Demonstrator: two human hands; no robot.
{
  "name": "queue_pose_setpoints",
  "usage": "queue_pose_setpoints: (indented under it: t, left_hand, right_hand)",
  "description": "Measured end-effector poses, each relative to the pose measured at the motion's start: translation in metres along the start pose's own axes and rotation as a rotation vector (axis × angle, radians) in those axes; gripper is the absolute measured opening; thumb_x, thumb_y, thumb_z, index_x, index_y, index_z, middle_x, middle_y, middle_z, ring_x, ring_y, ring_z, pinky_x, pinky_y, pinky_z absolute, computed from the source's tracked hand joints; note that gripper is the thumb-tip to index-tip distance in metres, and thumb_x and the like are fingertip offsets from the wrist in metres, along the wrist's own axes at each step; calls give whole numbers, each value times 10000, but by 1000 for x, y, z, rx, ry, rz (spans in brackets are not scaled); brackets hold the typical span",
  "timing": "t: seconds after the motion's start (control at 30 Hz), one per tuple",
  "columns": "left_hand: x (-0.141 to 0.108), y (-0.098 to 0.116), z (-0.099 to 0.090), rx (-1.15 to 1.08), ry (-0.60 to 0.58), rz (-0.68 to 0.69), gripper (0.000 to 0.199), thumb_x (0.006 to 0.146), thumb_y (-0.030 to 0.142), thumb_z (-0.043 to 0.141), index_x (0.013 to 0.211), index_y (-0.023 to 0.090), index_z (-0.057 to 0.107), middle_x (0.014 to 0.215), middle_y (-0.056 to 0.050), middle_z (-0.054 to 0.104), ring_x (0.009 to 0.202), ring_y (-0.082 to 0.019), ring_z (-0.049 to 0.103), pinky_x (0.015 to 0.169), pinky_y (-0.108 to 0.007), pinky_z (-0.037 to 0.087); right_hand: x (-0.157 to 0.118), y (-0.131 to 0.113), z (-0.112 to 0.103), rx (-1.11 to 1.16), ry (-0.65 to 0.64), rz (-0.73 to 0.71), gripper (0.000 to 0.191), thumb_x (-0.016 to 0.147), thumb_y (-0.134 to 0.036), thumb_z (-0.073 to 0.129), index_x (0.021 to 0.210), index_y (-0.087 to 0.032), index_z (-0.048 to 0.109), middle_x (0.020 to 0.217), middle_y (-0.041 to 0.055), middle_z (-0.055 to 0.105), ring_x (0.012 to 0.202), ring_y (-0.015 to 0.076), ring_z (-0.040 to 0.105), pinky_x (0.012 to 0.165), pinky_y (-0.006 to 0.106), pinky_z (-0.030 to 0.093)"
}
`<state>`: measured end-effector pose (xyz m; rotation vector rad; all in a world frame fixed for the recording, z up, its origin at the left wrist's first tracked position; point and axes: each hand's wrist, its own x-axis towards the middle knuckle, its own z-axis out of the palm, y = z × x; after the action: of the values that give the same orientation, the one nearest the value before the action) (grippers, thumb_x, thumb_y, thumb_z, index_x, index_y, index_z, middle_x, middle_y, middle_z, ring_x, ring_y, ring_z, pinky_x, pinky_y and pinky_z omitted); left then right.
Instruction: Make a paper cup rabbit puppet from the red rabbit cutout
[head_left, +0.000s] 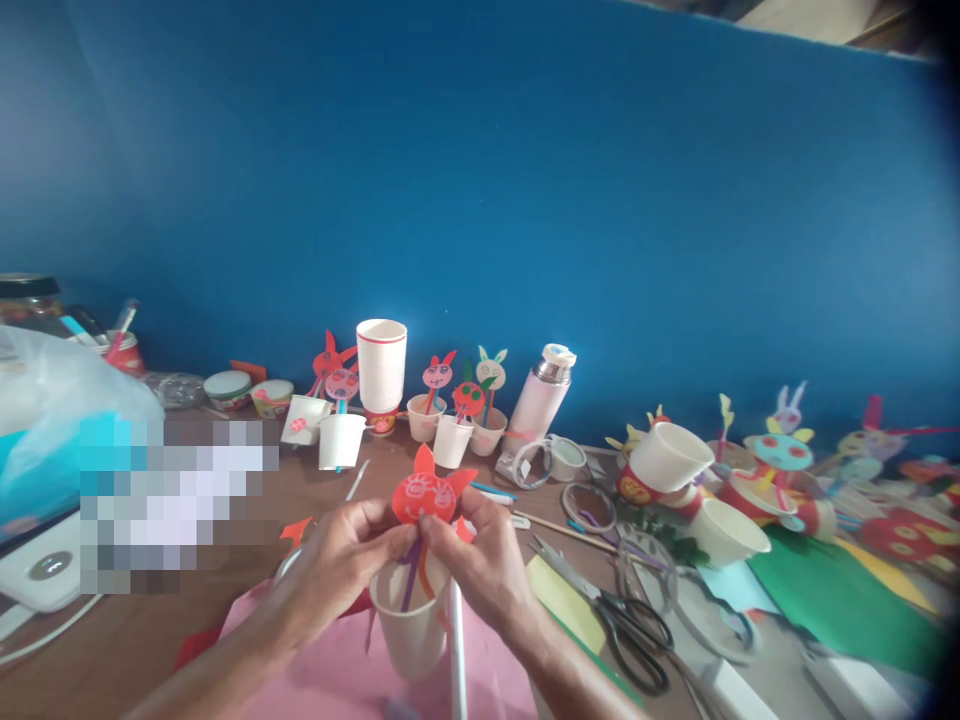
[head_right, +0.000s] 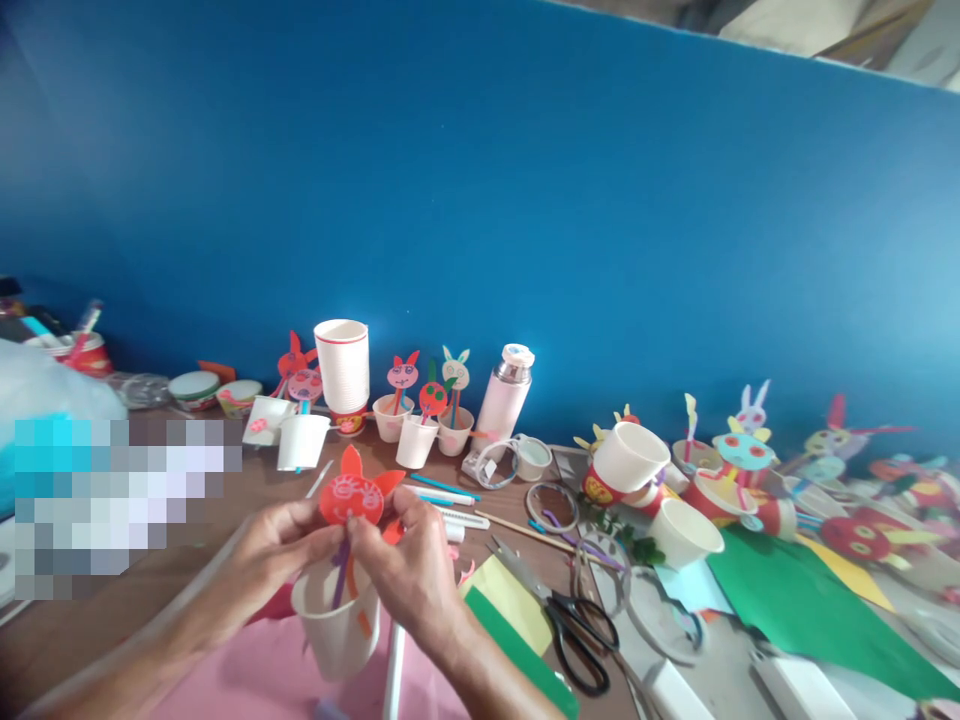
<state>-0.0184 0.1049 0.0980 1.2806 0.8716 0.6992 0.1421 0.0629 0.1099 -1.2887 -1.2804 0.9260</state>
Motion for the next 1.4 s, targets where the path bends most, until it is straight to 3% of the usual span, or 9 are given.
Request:
queue_pose_setpoints:
  t: [0.1, 0.23, 0.43, 0.7, 0.9, 1.07, 1.23, 1.4]
  left_hand:
    - [0, 4, 0, -4, -33, -2, 319, 792, 397, 701, 1041, 198, 719, 873, -24, 742, 803, -162, 644, 701, -222, 475]
    - [-1, 9, 2, -91, -66, 47, 373, 782, 386, 713, 1121, 235, 686, 1025, -27, 744, 962, -200, 658, 861, -268, 494]
    - [-2, 13, 3, -40, 70, 23, 352, 769, 410, 722, 1046, 193, 700, 934, -34, 754, 900, -185, 664, 816, -263, 494]
    - [-1, 12, 0, -66, 30, -25, 328, 732, 415, 749, 953, 175, 715, 856, -29, 718, 837, -178, 629, 755, -263, 464]
    - [-2, 11, 3, -56, 102, -16, 316, 675, 443, 784, 810, 167, 708, 732, -9, 689, 763, -165, 621, 745, -261, 474]
    - [-3, 11, 7, -178, 134, -36, 291, 644, 408, 812, 785, 169, 726, 761, -24, 728, 765, -159, 632, 758, -255, 480]
    - [1, 5, 7, -240, 109, -51, 259, 652, 379, 804, 777, 166, 726, 783, -45, 741, 793, -181, 642, 780, -276, 464]
    - [2, 6, 8, -221, 13, -37, 252, 759, 368, 724, 913, 168, 720, 876, -54, 736, 814, -166, 622, 793, -275, 459]
  right_hand:
    - [1, 2, -1, 22, -16, -3, 119, 775, -240, 601, 782, -142, 668, 733, 35, 667, 725, 203, 609, 712, 307, 482]
    - [4, 5, -3, 84, -50, 13, 147, 767, -263, 616, 800, -133, 674, 742, 42, 667, 740, 209, 612, 712, 309, 486]
    - [6, 7, -1, 117, -81, 20, 118, 754, -247, 625, 759, -141, 677, 718, 28, 668, 726, 195, 617, 710, 297, 487]
    - [7, 10, -4, 215, -149, 73, 183, 771, -295, 676, 847, -134, 719, 787, 47, 711, 778, 214, 647, 749, 322, 510]
    - [6, 9, -3, 232, -159, 64, 166, 783, -299, 684, 818, -139, 705, 776, 36, 686, 786, 208, 638, 761, 322, 502]
    - [6, 9, -2, 252, -169, 74, 154, 777, -299, 692, 797, -147, 691, 761, 27, 676, 756, 195, 638, 737, 313, 499]
    - [7, 11, -1, 308, -169, 109, 162, 739, -300, 709, 777, -145, 685, 733, 25, 667, 686, 177, 618, 716, 317, 505]
    - [9, 8, -1, 306, -159, 120, 186, 717, -322, 716, 748, -142, 681, 709, 27, 663, 668, 180, 611, 707, 323, 510]
